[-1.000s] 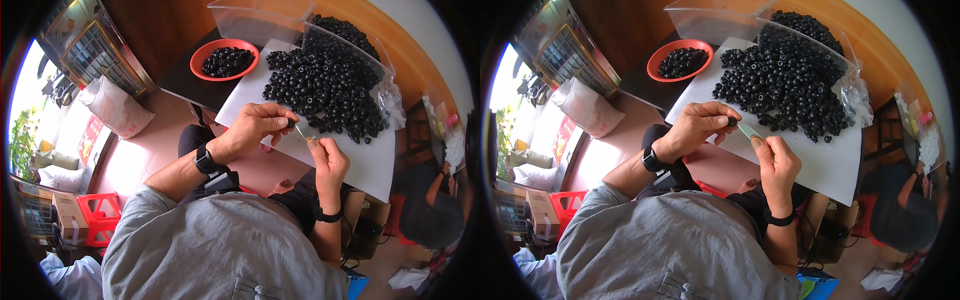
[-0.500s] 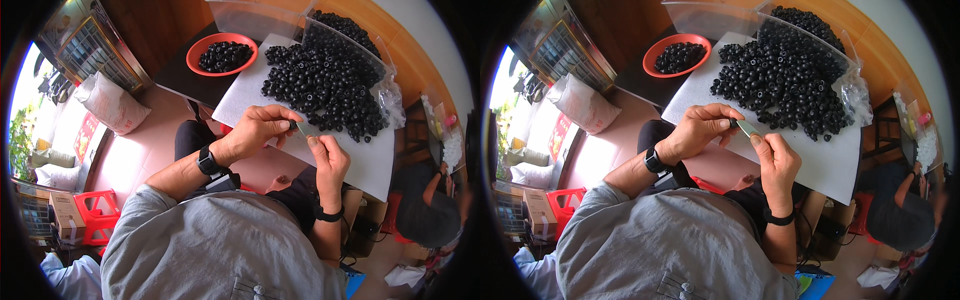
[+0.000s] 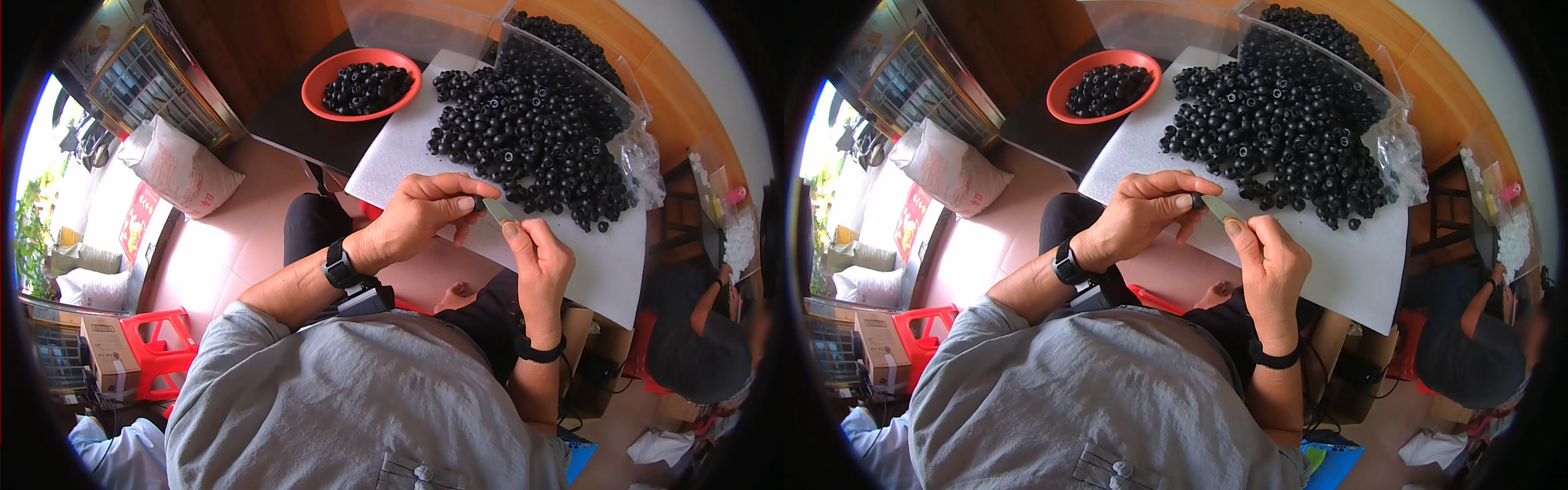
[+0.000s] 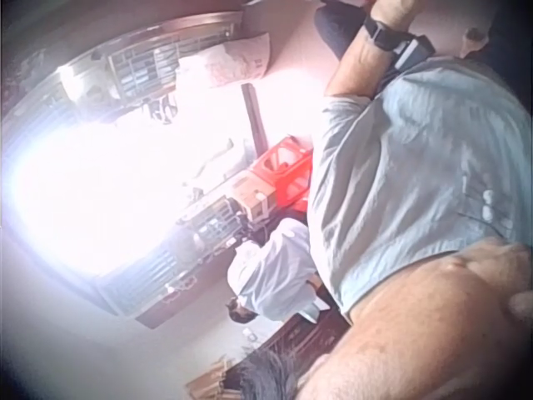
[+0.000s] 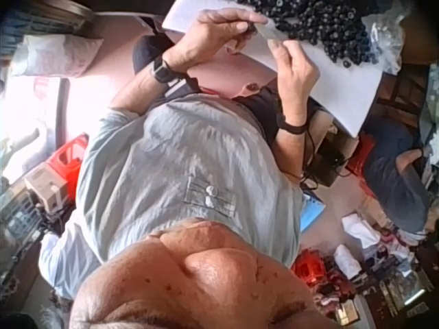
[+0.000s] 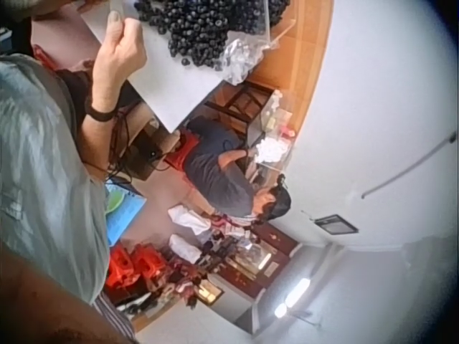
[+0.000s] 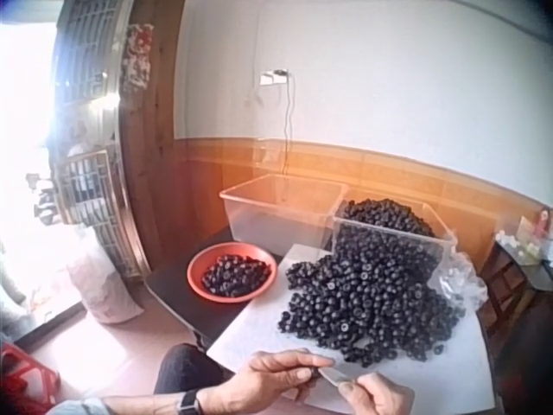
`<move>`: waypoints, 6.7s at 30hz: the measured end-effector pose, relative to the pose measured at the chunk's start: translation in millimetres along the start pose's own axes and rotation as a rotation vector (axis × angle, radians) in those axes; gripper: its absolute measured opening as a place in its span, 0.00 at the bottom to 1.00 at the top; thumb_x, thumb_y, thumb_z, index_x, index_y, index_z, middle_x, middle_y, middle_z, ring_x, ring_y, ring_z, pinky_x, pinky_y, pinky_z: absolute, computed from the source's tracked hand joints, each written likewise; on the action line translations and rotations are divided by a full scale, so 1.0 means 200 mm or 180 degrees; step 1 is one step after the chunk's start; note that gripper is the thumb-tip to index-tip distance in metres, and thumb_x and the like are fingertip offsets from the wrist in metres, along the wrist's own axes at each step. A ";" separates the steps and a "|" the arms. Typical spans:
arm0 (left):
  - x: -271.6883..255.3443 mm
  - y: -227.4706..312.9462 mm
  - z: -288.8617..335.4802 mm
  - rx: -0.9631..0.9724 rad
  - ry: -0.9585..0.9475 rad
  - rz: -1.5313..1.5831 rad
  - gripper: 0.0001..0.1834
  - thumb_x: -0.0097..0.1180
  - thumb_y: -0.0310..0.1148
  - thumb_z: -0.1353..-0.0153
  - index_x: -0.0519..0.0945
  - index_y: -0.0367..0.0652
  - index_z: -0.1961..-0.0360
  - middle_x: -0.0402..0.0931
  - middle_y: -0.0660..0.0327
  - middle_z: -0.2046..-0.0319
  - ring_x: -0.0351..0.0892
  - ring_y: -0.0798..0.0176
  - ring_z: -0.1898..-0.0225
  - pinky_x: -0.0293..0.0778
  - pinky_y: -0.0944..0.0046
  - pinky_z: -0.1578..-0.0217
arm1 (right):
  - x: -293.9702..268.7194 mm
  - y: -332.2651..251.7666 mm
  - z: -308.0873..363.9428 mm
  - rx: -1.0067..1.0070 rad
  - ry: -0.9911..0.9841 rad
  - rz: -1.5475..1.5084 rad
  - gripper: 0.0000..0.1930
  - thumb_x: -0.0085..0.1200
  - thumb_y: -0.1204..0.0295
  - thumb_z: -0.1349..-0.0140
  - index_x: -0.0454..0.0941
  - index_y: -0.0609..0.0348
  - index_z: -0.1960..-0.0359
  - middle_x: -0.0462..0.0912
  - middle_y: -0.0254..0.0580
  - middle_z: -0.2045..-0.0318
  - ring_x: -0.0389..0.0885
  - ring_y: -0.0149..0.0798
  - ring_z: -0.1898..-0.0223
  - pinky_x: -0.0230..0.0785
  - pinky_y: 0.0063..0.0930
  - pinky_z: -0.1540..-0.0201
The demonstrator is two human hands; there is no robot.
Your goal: Sorting and processing small black components or fruit-like objects on a table.
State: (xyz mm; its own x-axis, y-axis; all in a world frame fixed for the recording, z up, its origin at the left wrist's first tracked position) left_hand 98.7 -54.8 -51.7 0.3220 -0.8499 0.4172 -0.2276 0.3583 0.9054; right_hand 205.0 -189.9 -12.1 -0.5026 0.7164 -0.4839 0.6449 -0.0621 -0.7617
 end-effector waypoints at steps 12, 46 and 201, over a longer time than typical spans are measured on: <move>-0.01 0.00 0.00 0.0192 0.0054 -0.0128 0.13 0.50 0.25 0.25 0.82 0.32 0.46 0.79 0.60 0.57 0.77 0.68 0.65 0.78 0.66 0.65 | 0.01 -0.04 0.00 -0.0255 -0.0048 0.0272 0.17 0.62 0.64 0.31 0.75 0.61 0.74 0.72 0.37 0.82 0.68 0.34 0.81 0.60 0.31 0.78; -0.01 -0.02 0.02 0.0144 0.0087 -0.0038 0.14 0.50 0.26 0.25 0.80 0.32 0.43 0.79 0.58 0.58 0.77 0.66 0.65 0.78 0.65 0.64 | 0.00 -0.01 0.01 -0.0090 0.0045 0.0093 0.16 0.63 0.64 0.32 0.75 0.61 0.74 0.71 0.36 0.82 0.66 0.32 0.81 0.59 0.30 0.77; 0.03 0.05 -0.04 0.0642 -0.0189 -0.0776 0.15 0.53 0.22 0.28 0.84 0.38 0.44 0.75 0.62 0.57 0.77 0.69 0.64 0.77 0.69 0.61 | -0.02 -0.02 -0.03 0.0062 -0.0183 0.0149 0.16 0.63 0.63 0.32 0.78 0.62 0.73 0.71 0.36 0.85 0.66 0.31 0.83 0.59 0.29 0.78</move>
State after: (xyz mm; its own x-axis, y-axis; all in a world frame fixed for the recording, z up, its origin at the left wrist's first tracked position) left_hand 106.5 -53.4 -38.4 0.3365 -0.9245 0.1791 -0.3298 0.0625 0.9420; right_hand 207.7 -187.5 -4.3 -0.5048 0.6714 -0.5427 0.6574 -0.1084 -0.7457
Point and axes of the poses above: each hand's wrist, its own z-axis away from the middle knuckle, its own x-axis out of the palm, y = z × x, the point moved 9 cm from there along -z, towards the middle knuckle
